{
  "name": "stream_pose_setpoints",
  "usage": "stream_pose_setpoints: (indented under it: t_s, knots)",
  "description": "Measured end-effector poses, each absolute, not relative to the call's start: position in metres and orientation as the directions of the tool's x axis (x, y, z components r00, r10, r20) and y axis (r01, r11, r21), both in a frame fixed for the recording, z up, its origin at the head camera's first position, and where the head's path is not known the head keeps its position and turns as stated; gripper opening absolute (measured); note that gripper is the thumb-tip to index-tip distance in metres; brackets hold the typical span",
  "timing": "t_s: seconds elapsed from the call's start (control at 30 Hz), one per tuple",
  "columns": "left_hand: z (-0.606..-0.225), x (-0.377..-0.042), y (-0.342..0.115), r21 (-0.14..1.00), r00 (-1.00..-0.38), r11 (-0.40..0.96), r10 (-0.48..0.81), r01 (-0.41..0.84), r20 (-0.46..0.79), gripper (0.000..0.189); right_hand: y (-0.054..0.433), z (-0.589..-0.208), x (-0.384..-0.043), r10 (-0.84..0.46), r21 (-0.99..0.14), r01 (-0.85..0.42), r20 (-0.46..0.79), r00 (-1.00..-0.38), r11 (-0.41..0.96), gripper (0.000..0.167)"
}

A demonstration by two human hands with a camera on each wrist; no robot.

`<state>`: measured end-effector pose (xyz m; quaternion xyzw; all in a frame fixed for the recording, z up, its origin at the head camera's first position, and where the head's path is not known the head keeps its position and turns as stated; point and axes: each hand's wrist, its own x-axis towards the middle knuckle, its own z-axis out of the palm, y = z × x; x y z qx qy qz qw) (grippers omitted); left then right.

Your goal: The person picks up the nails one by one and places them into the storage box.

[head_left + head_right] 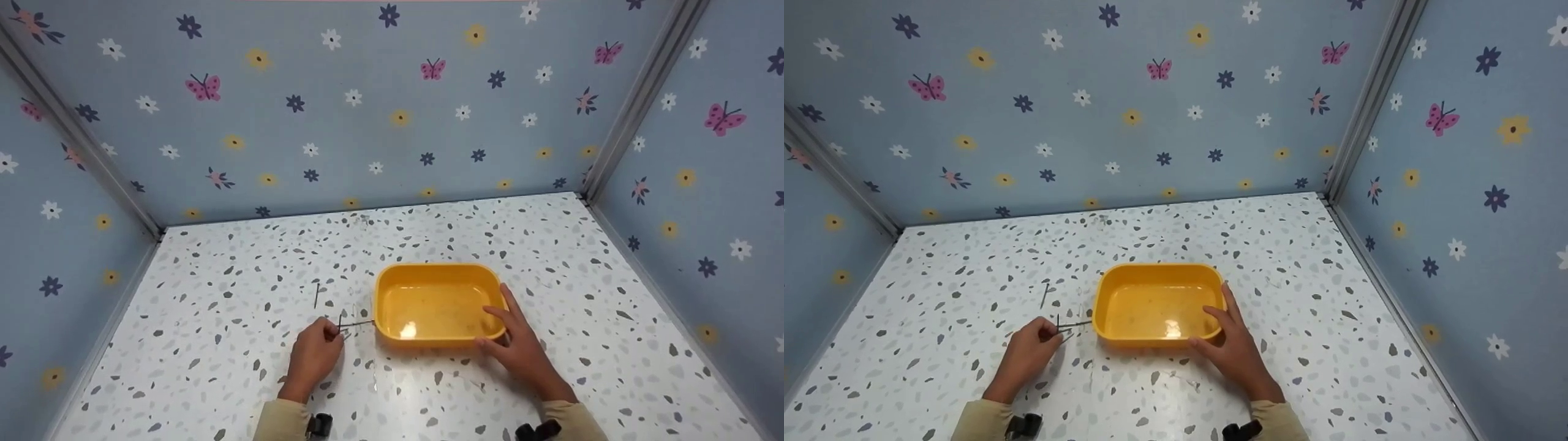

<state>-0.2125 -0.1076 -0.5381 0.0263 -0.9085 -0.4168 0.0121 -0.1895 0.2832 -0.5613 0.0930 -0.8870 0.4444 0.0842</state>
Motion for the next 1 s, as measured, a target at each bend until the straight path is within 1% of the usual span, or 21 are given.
stream_pose_setpoints:
  t_s: [0.1, 0.33, 0.57, 0.83, 1.0]
  knots:
    - [-0.535, -0.211, -0.103, 0.754, -0.998, 0.656, -0.066, -0.038, 0.007, 0.007, 0.283, -0.561, -0.19, -0.094, -0.77, -0.248, 0.239, -0.966, 0.588, 0.065]
    - [-0.528, -0.209, -0.096, 0.767, -0.998, 0.641, -0.044, 0.007, 0.046, 0.011, 0.282, -0.56, -0.189, -0.092, -0.765, -0.238, 0.229, -0.969, 0.598, 0.066]
    - [-0.524, -0.208, -0.092, 0.786, -0.998, 0.618, -0.059, -0.022, 0.018, 0.012, 0.282, -0.56, -0.19, -0.094, -0.765, -0.244, 0.235, -0.967, 0.596, 0.066]
    - [-0.515, -0.211, -0.085, 0.812, -0.997, 0.582, -0.028, 0.038, 0.067, 0.013, 0.283, -0.561, -0.19, -0.091, -0.779, -0.24, 0.231, -0.969, 0.58, 0.067]
    - [-0.508, -0.21, -0.079, 0.828, -0.997, 0.557, -0.009, 0.059, 0.076, 0.013, 0.283, -0.562, -0.19, -0.099, -0.776, -0.255, 0.244, -0.965, 0.576, 0.067]
